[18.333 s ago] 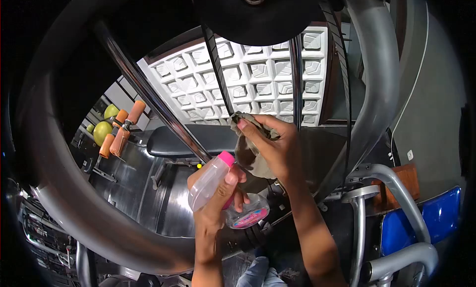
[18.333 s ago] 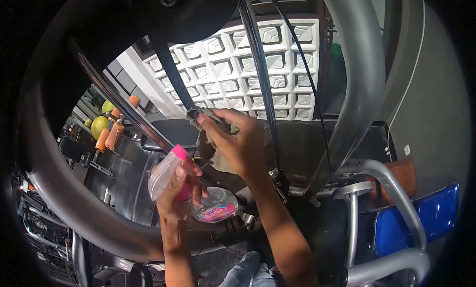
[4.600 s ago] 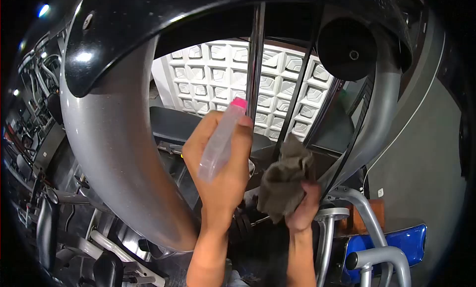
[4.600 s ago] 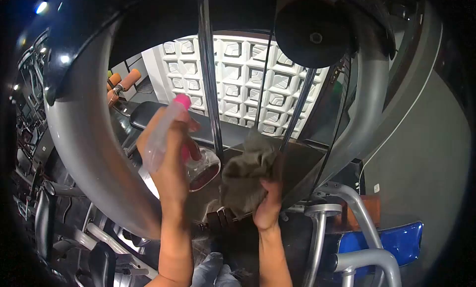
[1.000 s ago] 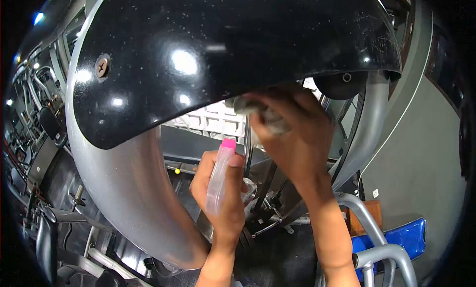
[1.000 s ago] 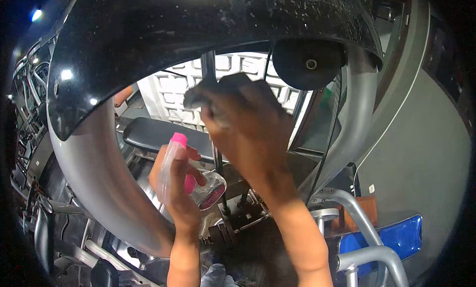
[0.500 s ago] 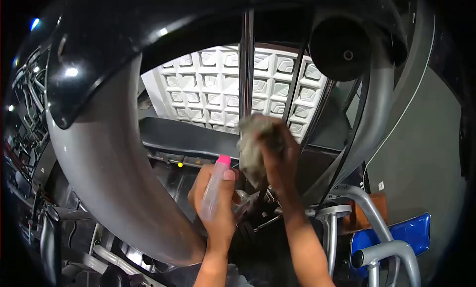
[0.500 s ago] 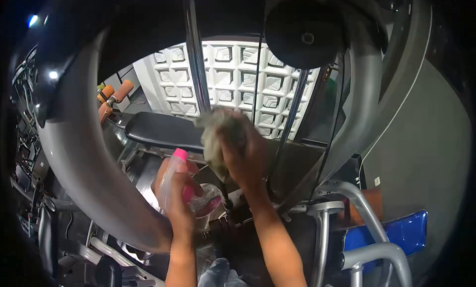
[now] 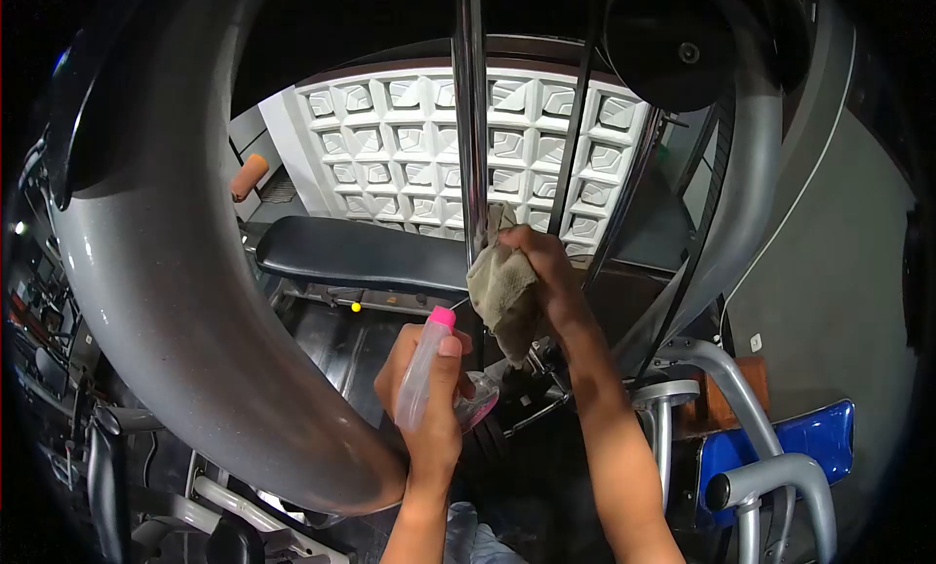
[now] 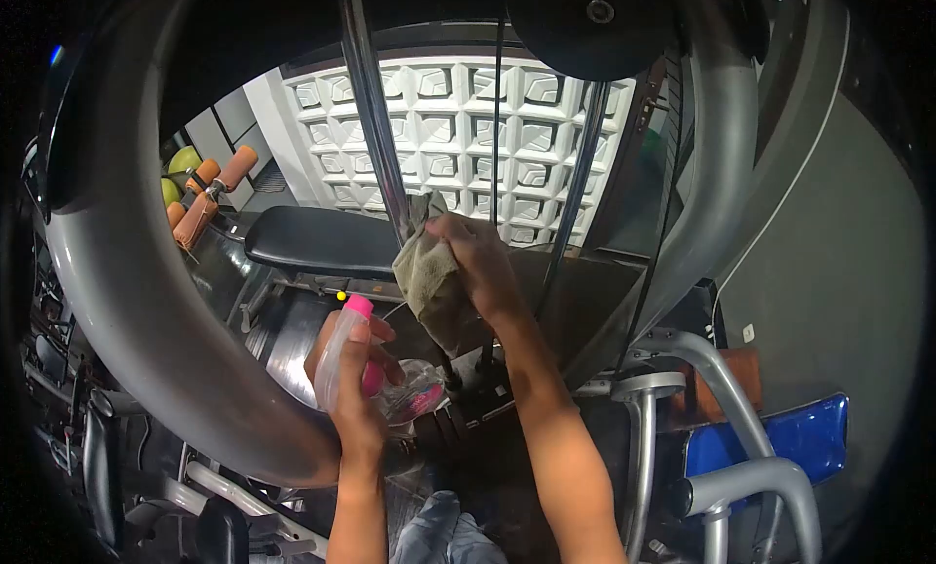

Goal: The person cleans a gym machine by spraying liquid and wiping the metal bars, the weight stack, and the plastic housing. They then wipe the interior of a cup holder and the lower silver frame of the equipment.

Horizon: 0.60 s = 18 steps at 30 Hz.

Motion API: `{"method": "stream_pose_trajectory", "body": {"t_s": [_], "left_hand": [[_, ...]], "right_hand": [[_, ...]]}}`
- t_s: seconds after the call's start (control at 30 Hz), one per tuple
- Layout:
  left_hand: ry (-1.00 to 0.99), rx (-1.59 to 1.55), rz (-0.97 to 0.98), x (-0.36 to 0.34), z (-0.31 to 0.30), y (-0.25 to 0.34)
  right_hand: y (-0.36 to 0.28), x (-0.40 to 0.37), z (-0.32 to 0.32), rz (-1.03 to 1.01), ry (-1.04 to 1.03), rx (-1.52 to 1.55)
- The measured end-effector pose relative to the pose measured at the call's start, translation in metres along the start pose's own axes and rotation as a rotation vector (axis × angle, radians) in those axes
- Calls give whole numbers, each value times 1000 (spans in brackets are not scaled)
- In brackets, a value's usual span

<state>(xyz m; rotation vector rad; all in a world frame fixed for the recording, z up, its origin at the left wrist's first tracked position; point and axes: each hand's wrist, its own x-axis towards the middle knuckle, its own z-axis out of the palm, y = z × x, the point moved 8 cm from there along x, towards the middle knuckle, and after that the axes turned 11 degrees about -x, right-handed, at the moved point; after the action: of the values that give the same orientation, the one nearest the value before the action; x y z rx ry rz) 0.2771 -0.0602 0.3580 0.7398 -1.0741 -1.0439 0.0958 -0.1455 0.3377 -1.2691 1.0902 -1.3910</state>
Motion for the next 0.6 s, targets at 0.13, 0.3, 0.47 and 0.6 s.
{"method": "stream_pose_trajectory", "body": {"t_s": [0.13, 0.3, 0.47, 0.6], "left_hand": [[11, -11, -23, -1, -3, -6], [20, -5, -4, -1, -6, -9], [83, -5, -7, -2, -8, -9], [72, 0, 0, -3, -6, -8]], "right_hand": [[-67, -30, 6, -376, 360, -186], [-158, -51, 42, -1131, 701, -903], [-112, -56, 47, -851, 681, -1040], [-56, -63, 47, -729, 521, -1182]]}}
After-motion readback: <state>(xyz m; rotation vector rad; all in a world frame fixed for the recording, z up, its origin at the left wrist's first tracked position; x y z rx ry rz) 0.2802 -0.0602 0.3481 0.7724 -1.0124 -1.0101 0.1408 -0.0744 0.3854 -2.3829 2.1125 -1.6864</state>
